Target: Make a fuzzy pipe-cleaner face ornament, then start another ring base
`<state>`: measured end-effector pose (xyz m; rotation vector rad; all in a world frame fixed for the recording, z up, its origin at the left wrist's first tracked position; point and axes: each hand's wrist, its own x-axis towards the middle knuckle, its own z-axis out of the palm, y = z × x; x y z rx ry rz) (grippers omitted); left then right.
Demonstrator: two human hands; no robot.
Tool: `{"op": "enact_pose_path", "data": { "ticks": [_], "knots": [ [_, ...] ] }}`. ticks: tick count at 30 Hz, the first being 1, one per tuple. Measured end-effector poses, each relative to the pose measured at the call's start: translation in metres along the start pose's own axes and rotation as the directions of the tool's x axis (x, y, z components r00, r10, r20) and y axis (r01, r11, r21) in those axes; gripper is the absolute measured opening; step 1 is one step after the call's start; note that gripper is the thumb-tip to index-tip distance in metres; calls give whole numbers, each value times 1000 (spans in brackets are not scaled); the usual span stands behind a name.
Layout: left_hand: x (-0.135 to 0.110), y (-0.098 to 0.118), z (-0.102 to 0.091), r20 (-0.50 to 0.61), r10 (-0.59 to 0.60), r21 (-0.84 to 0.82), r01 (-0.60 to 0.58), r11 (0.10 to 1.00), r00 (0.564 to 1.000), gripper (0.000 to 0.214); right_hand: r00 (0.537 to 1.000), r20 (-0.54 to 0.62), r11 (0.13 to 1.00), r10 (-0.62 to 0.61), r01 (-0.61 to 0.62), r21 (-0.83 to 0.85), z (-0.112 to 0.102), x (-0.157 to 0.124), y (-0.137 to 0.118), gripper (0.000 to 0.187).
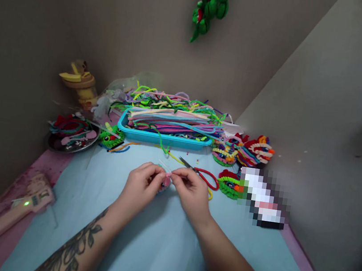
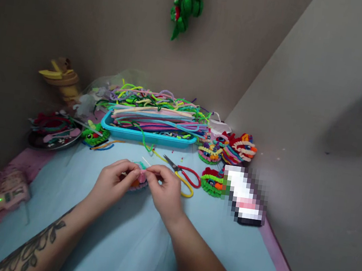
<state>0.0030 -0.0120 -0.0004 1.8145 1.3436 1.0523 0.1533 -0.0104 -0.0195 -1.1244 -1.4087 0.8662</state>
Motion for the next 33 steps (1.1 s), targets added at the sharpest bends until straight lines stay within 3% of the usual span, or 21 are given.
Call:
{"op": "enact_pose_path", "data": {
  "ticks": [5, 11, 17, 21, 29, 33],
  "knots": [
    [-3, 1, 3, 27, 28, 2, -28, 1000, 999, 22, 999, -39, 1000, 9, -9, 16, 0, -2, -2, 6],
    [-1, 3, 3, -10, -121, -191, 117, 975, 993, 22, 999, -24, 999, -30, 29, -28, 3, -3, -4, 10],
    [-1, 6, 5, -29, -220, -366, 194, 910, 975, 20, 999, 11, 997, -36, 35, 66, 8, -4, -3, 11],
    [-4, 4, 9, -71, -233, -389, 188, 902, 970, 19, 1000, 1, 997, 8, -8, 83, 11, -5, -3, 10],
    [-9, 0, 17, -142, -251, -424, 170, 890, 958, 20, 969, 88, 955, 233, -245, 170, 17, -7, -4, 18],
    [-7, -1, 15, -111, -213, -327, 167, 930, 971, 21, 981, 104, 986, 164, -164, 0, 13, -5, -3, 17]
  ]
}}
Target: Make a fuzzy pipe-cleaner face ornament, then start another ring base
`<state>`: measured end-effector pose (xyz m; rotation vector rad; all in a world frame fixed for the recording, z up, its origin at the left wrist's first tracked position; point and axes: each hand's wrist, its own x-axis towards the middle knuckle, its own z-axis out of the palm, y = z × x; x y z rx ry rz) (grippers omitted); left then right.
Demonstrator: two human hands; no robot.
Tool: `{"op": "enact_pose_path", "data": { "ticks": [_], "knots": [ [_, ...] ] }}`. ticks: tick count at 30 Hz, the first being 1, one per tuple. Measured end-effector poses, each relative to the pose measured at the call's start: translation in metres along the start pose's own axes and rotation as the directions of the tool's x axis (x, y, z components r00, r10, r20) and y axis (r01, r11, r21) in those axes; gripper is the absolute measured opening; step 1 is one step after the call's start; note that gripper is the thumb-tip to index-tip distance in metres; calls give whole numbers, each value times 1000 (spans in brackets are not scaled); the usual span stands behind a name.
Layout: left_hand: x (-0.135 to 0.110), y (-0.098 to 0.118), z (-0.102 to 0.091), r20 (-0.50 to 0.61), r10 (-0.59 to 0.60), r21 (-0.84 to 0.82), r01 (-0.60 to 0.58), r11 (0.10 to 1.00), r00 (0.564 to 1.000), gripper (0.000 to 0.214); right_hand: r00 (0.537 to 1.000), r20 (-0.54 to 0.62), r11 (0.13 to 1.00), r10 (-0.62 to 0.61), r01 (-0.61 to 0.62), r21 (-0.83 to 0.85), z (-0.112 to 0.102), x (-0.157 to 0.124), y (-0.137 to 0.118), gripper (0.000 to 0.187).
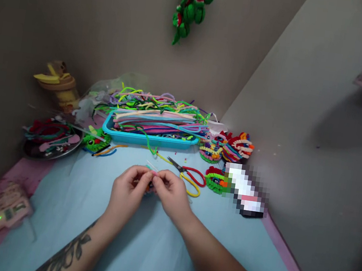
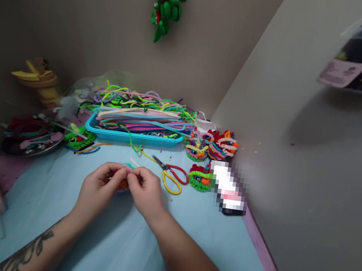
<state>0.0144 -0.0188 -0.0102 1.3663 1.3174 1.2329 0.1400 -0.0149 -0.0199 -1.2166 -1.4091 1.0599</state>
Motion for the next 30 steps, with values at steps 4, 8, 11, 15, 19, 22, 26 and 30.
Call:
{"op": "enact_pose_path", "data": {
  "ticks": [4, 8, 11, 15, 19, 22, 26, 30],
  "knots": [
    [7, 2, -10, 92, 179, 242, -196, 950, 980, 17, 974, 87, 912, -209, 226, -342, -9, 3, 3, 14],
    [11, 2, -17, 212, 348, 417, -406, 813, 913, 15, 947, 190, 819, -260, 320, -477, -14, 4, 5, 15],
    [9, 0, -14, 244, 364, 496, -438, 750, 899, 16, 940, 203, 774, -274, 341, -534, -13, 3, 5, 17],
    [3, -2, -7, 117, 329, 502, -342, 794, 937, 16, 939, 158, 810, -304, 342, -476, -10, -1, 2, 17],
    [1, 0, -2, -14, 147, 253, -139, 957, 989, 18, 968, 51, 931, -244, 249, -266, -9, -1, 1, 12],
    [2, 3, -1, -46, -19, 6, 20, 1000, 999, 17, 994, 23, 992, -103, 104, -74, -6, 0, 1, 20],
    [2, 5, 2, -3, -80, -113, 79, 990, 997, 19, 999, 26, 983, -25, 20, 182, -2, 0, -1, 14],
    [1, 3, 5, 49, -56, -45, 59, 997, 997, 22, 998, -50, 968, -31, 43, 247, -4, 1, -4, 15]
  ]
}}
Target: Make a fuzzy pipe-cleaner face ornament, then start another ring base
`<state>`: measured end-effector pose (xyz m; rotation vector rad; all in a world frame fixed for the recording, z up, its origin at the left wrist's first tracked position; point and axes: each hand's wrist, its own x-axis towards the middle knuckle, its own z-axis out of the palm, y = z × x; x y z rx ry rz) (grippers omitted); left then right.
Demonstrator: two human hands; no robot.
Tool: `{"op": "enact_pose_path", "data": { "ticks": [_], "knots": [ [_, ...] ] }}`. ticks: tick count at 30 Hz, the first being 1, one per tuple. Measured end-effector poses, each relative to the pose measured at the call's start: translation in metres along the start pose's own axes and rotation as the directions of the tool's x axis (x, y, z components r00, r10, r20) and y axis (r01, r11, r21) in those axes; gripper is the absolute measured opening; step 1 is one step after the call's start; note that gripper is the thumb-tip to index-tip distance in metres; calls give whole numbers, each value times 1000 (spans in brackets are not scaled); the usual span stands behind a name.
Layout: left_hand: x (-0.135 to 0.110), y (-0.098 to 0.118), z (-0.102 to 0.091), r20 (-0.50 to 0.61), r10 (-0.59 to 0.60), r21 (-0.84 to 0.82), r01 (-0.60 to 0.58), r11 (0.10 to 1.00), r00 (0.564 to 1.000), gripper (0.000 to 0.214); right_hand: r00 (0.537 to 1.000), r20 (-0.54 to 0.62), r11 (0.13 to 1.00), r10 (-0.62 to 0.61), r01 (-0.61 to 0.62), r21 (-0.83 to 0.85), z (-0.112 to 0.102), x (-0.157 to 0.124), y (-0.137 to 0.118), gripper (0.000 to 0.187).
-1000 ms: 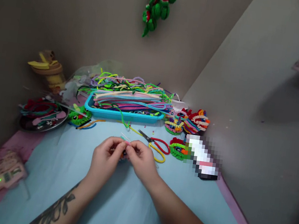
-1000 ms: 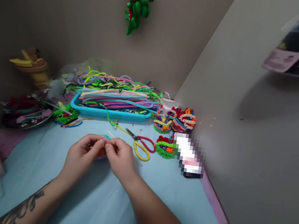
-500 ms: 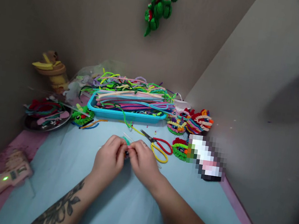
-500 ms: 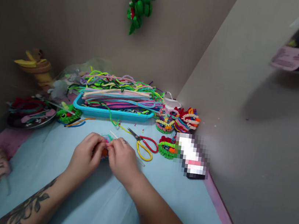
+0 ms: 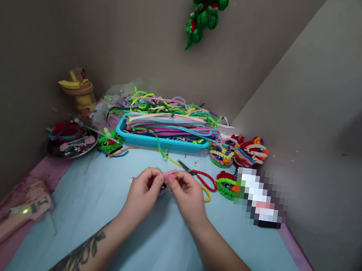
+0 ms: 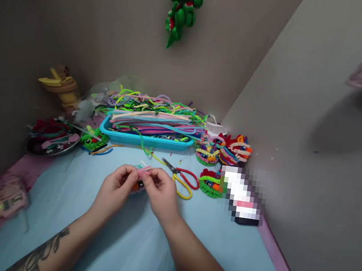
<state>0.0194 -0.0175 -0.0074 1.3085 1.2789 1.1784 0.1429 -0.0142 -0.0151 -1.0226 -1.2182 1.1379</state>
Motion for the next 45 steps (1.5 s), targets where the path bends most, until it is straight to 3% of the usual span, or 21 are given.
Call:
{"op": "enact_pose_path", "data": {
  "ticks": [8, 10, 13, 16, 19, 28, 37, 45],
  "knots": [
    [3, -1, -8, 111, 127, 234, -150, 960, 986, 23, 998, 16, 999, 53, -53, -10, -11, 7, 1, 17],
    [4, 0, -10, 145, 97, 216, -128, 968, 985, 23, 997, 39, 996, 61, -63, 61, -13, 8, 2, 15],
    [5, 3, -13, 219, -1, 104, -22, 994, 976, 24, 993, 114, 988, 25, -42, 151, -17, 8, 1, 35],
    [7, 5, -16, 281, -45, 40, 35, 999, 959, 22, 979, 205, 996, -22, 3, 92, -22, 6, 0, 38],
    [7, 7, -17, 307, -58, 15, 56, 998, 950, 22, 980, 190, 998, -52, 55, -10, -27, 4, 0, 31],
    [5, 14, -13, 290, -64, -63, 86, 994, 955, 20, 951, 52, 916, -303, 306, -258, -25, 1, -2, 17],
    [3, 13, -12, 270, -61, -84, 87, 993, 961, 22, 930, 22, 870, -367, 352, -345, -22, 0, -6, 19],
    [3, 3, -9, 220, -61, -54, 74, 996, 974, 25, 874, -15, 790, -486, 433, -434, -16, -6, -5, 24]
  ]
}}
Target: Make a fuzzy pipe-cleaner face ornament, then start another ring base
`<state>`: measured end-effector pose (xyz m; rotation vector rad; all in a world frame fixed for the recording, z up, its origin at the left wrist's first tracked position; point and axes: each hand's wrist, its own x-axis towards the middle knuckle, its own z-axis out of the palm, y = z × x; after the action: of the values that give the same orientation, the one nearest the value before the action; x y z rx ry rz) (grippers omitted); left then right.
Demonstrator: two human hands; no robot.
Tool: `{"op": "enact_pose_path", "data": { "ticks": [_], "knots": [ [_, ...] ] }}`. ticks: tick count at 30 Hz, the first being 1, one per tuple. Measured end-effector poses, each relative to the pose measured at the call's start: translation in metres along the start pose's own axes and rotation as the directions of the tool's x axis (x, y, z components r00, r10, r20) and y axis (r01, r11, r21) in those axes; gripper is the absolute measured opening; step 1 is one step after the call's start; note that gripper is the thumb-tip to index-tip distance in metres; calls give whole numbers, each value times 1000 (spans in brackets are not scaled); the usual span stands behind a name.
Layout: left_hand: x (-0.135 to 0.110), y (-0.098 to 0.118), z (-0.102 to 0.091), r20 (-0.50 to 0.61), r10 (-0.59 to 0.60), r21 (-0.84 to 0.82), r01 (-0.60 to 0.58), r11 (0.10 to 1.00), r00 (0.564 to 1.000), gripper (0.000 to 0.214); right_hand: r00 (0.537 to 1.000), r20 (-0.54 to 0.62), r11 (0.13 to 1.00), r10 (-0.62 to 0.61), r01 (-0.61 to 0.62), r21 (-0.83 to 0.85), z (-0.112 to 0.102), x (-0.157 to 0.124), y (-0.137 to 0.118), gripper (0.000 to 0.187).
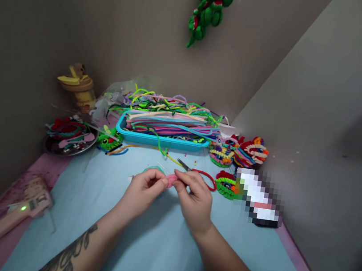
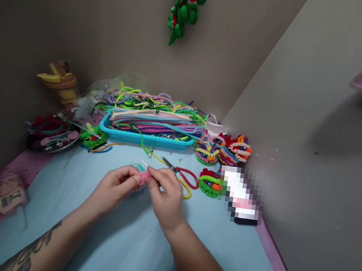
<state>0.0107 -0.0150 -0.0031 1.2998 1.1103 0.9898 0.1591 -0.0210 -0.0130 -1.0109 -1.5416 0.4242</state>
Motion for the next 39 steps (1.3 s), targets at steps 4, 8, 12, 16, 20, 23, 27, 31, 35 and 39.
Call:
{"op": "enact_pose_path", "data": {
  "ticks": [4, 8, 12, 16, 20, 23, 27, 31, 35, 39],
  "knots": [
    [-1, 3, 0, -15, 14, 29, -13, 999, 1000, 25, 998, 19, 998, 56, -56, 31, 0, -1, 2, 26],
    [-3, 8, -2, -14, 112, 209, -107, 972, 994, 23, 984, 64, 974, 167, -175, 144, -5, 3, 7, 22],
    [-4, 6, -3, -31, 167, 279, -152, 948, 986, 22, 947, 204, 928, 248, -292, 230, -6, 8, 8, 15],
    [-1, 0, -2, -69, 131, 210, -114, 971, 989, 22, 886, 281, 839, 368, -447, 311, -1, 9, 4, 14],
    [1, -1, -2, -45, 81, 154, -73, 985, 996, 20, 839, 307, 787, 449, -534, 307, 1, 11, 3, 17],
    [1, 4, -4, -17, 74, 169, -70, 983, 997, 20, 814, 367, 782, 450, -557, 280, -3, 13, 5, 17],
    [1, 9, -7, 4, 90, 233, -88, 968, 996, 22, 800, 440, 796, 407, -547, 259, -8, 16, 5, 15],
    [1, 11, -9, 42, 55, 197, -63, 978, 998, 22, 790, 492, 802, 365, -535, 264, -9, 17, 4, 16],
    [1, 11, -9, 48, -6, 101, 1, 995, 999, 22, 767, 529, 800, 363, -548, 246, -10, 16, 6, 17],
    [2, 9, -11, 92, -35, 117, 24, 993, 995, 26, 746, 548, 813, 379, -551, 188, -11, 15, 10, 19]
  ]
}}
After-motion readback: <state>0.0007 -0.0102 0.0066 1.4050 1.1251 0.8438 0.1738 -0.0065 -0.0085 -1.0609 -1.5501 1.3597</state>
